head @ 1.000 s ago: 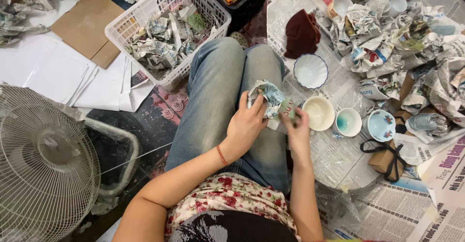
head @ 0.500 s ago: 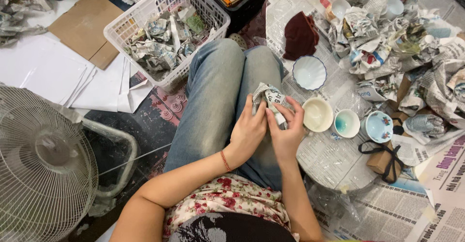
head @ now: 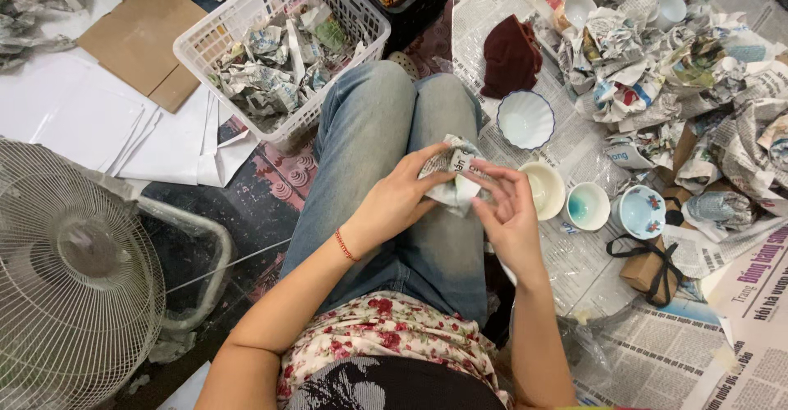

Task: The person sits on the floor and wraps small ceramic bowls and cups with newspaper. They fold the paper around each item, place the wrapped pieces into a white plastic basket, and continue handling additional ceramics from a nearby table.

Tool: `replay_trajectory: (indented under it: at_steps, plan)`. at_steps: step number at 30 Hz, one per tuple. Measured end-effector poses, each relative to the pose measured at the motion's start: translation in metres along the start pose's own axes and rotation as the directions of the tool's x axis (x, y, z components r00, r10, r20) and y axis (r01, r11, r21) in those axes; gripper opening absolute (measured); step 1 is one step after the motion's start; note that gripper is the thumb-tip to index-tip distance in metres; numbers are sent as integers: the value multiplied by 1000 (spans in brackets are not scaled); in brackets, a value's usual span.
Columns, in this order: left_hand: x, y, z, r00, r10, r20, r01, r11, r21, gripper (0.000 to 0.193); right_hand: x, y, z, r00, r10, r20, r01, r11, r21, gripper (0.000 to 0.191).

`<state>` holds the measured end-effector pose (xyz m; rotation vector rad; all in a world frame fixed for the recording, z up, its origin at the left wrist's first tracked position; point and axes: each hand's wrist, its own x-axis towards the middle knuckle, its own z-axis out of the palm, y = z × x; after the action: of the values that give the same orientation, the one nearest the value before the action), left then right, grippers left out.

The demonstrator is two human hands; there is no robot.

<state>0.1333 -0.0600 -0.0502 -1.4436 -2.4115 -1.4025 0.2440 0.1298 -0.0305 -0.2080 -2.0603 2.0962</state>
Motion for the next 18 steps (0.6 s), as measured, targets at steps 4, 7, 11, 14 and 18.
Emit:
replay_trajectory:
  at_steps: [4,7,11,14,18]
  plan:
    - [-6,-3,21,998,-57,-18,57,998,20,43,-18,18,26,962,-152,-228,93,963,-252,64]
    - [-12,-1,29,999,-19,-44,23,996,81,46,-30,30,43,897,-242,-370,76,909,-410,59]
    - [-10,0,30,997,11,-80,-1,992,123,53,-27,39,41,878,-402,-258,144,737,-660,45]
    - [-9,2,29,997,33,-67,-23,989,147,59,-23,39,27,909,-393,-137,139,597,-790,34]
    - [-8,4,31,997,25,-69,-12,982,187,50,-24,38,15,931,-355,79,204,330,-922,29]
